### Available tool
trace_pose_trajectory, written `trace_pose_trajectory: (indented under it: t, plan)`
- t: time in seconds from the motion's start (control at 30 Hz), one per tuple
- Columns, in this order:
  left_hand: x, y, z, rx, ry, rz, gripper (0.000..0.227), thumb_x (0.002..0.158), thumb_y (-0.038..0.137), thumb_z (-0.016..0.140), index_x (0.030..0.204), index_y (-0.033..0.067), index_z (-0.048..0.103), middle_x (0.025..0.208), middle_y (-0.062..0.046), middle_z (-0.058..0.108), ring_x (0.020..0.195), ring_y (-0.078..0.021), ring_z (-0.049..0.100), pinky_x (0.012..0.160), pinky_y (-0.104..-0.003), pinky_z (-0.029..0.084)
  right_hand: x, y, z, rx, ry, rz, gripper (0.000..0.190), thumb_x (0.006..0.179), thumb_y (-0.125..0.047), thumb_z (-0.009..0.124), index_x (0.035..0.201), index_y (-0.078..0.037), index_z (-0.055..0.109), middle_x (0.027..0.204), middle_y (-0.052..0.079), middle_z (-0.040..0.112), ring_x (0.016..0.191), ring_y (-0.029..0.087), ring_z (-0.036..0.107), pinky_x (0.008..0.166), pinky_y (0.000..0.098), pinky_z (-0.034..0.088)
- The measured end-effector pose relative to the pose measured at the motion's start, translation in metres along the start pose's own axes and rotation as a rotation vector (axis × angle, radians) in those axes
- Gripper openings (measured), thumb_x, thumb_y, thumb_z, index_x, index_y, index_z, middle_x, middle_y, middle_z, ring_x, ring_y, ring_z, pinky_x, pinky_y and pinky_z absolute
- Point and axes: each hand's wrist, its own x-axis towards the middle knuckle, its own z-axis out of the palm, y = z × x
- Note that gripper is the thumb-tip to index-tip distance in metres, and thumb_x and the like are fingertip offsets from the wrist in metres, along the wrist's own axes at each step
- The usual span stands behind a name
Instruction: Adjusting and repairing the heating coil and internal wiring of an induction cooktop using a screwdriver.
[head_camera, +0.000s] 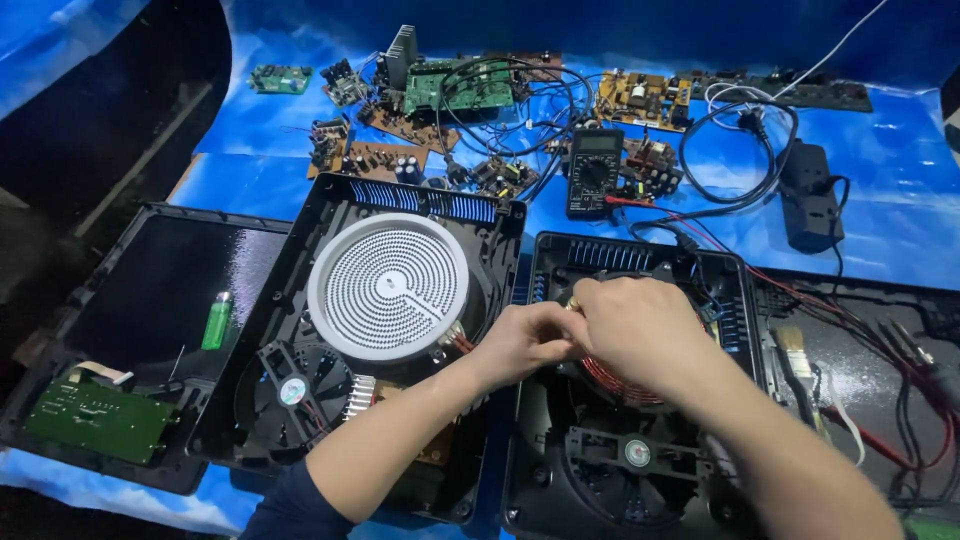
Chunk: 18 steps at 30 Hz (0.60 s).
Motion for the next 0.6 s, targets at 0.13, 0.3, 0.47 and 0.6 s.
trace_pose_trajectory:
  t: [0.13,0.3,0.47,0.6]
  plan:
    - [-0.001,-0.01,-0.009,0.151,-0.059,-0.07,0.013,0.085,0.014,0.082,0.091,0.0082,0.073,0.073,-0.009,0.072,0.069,-0.0154,0.067,0.057,-0.028,0.053,0.006,0.006,-0.022,0.092,-0.171,-0.139,0.037,0.097,-0.037,0.055,0.088,-0.007,0.076,0.071,0.014,0.075,0.066,0.032,0.075,0.058,0.0352,0.06]
    - [0.005,0.02,-0.017,0.131,-0.174,-0.035,0.008,0.091,0.015,0.077,0.094,0.0076,0.075,0.076,-0.01,0.074,0.068,-0.0158,0.069,0.056,-0.026,0.053,0.012,0.014,-0.021,0.119,-0.238,-0.288,0.034,0.098,-0.032,0.05,0.082,-0.013,0.073,0.064,0.006,0.075,0.061,0.029,0.075,0.057,0.0333,0.06]
    - [0.001,0.003,-0.006,0.135,-0.1,-0.018,0.013,0.085,0.015,0.082,0.092,0.0084,0.073,0.074,-0.009,0.073,0.068,-0.0166,0.068,0.055,-0.027,0.053,-0.003,0.006,-0.034,0.202,-0.295,-0.238,0.027,0.099,-0.024,0.06,0.101,-0.004,0.078,0.081,0.008,0.079,0.081,0.021,0.078,0.084,0.0243,0.06]
    - [-0.001,-0.017,-0.004,0.17,-0.068,-0.018,0.019,0.083,0.016,0.083,0.091,0.0083,0.068,0.074,-0.009,0.07,0.071,-0.0179,0.067,0.054,-0.028,0.052,-0.004,0.007,-0.017,0.104,-0.272,-0.217,0.026,0.095,-0.026,0.061,0.106,-0.008,0.076,0.088,0.002,0.079,0.091,0.02,0.075,0.093,0.033,0.056]
